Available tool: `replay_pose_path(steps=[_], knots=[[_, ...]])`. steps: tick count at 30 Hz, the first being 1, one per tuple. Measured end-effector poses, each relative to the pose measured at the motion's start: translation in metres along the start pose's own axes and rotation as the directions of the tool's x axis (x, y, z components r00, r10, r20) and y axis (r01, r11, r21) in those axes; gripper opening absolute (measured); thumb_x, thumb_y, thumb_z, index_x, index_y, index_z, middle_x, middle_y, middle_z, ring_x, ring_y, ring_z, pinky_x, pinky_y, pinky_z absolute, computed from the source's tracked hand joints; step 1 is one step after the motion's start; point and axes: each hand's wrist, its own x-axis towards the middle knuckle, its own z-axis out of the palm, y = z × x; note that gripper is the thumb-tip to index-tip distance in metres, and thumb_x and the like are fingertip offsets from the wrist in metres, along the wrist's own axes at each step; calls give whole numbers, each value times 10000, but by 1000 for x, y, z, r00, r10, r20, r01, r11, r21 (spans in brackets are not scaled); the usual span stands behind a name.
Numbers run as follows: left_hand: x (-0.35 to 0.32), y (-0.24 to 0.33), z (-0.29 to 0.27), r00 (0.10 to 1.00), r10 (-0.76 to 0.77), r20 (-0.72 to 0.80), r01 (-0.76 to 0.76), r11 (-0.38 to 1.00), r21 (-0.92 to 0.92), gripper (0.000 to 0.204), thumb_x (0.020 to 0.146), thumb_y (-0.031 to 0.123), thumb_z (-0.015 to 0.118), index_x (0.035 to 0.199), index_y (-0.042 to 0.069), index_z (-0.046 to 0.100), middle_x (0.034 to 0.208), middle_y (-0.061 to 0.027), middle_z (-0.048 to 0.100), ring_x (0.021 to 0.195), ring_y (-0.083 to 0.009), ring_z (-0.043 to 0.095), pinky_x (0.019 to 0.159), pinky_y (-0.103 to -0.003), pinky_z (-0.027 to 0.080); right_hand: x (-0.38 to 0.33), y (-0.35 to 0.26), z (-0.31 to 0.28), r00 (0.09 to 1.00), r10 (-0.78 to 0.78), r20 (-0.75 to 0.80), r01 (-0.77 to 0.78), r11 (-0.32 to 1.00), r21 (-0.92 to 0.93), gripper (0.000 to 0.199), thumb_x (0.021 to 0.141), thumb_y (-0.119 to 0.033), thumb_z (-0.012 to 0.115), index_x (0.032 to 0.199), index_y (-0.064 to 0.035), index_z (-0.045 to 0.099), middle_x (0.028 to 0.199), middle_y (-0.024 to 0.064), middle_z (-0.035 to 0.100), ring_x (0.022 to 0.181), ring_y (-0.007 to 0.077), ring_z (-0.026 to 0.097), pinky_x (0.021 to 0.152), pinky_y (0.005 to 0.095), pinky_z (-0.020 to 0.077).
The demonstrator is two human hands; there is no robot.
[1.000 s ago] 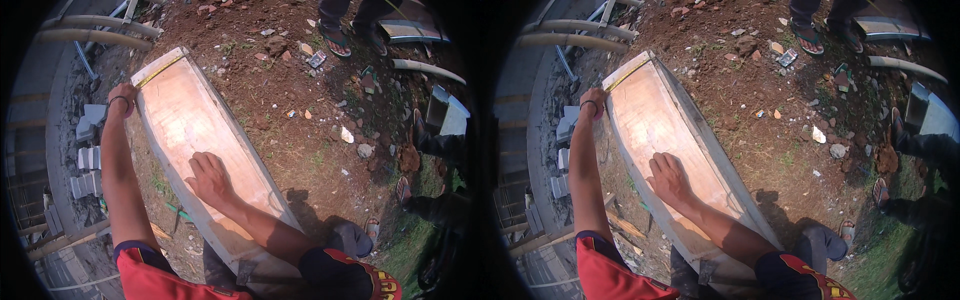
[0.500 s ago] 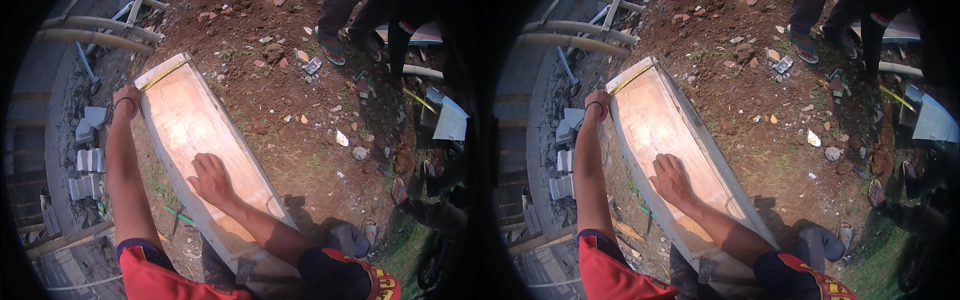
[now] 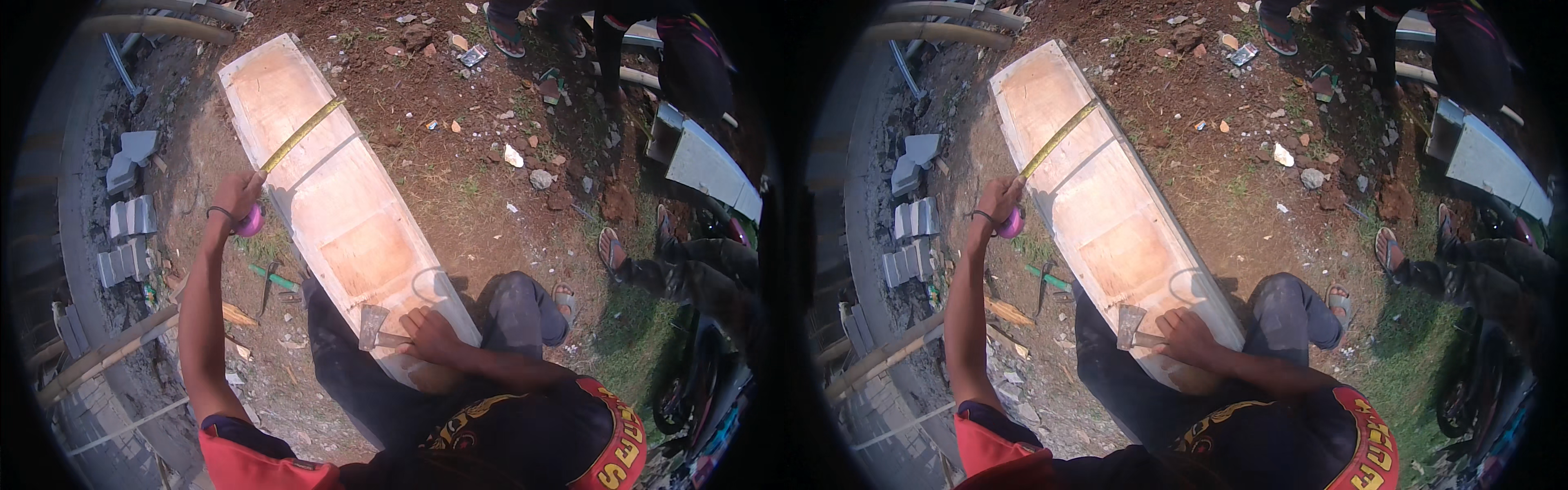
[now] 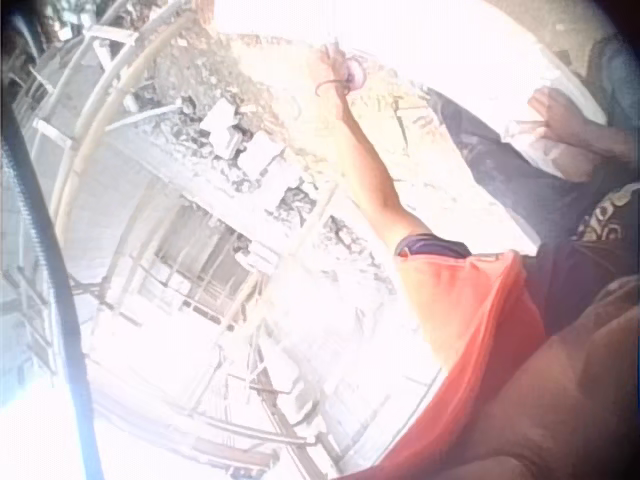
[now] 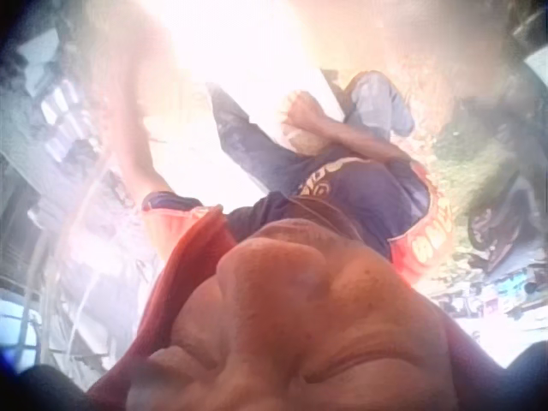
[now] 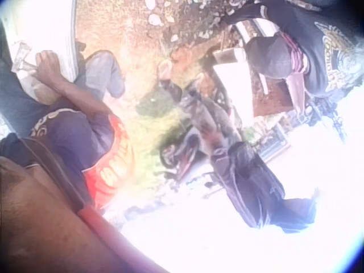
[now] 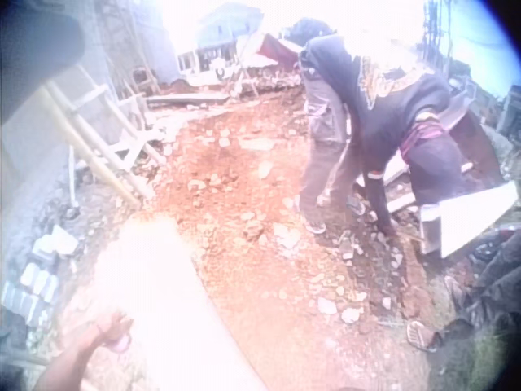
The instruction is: The person kneels on the ground and uses a hammer to drive nails into a long curved wooden plank attached to a frame. They repeatedly strike the nails, adjust the plank, and use a tape measure to check dimensions.
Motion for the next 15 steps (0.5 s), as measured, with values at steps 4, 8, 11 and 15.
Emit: replay_pose_path(steps=[4, 8, 11, 15], knots=[[-154, 17, 70, 975, -79, 209, 104, 988, -112, 495, 958, 405, 516, 682, 4, 611, 555, -123, 555, 520, -234, 550, 537, -391, 424, -47, -5, 29, 995, -55, -78, 41, 984, -173, 434, 700, -312, 739, 1003, -62, 553, 930, 72, 515, 914, 225, 530, 756, 331, 459], [-255, 50, 115, 955, -93, 283, 141, 978, -155, 488, 952, 401, 530, 678, 7, 618, 557, -140, 559, 524, -263, 562, 543, -403, 430, -54, -10, 35, 992, -24, -123, 10, 994, -107, 273, 785, -164, 653, 1002, -46, 538, 949, 106, 514, 900, 259, 534, 753, 378, 485], [-290, 75, 136, 958, -81, 276, 114, 988, -108, 474, 947, 396, 540, 702, 0, 631, 593, -172, 583, 556, -321, 581, 566, -425, 441, -77, -28, 28, 998, 48, -27, -50, 997, -58, 180, 810, -112, 601, 958, -43, 527, 913, 131, 534, 878, 295, 594, 734, 403, 515], [-291, 97, 154, 966, -102, 236, 128, 987, -97, 474, 941, 401, 540, 732, -11, 647, 659, -213, 612, 630, -389, 604, 613, -459, 453, -121, -61, 5, 997, 42, 64, -32, 989, -145, 177, 825, -111, 542, 979, -24, 536, 879, 172, 588, 730, 323, 678, 671, 419, 547]])
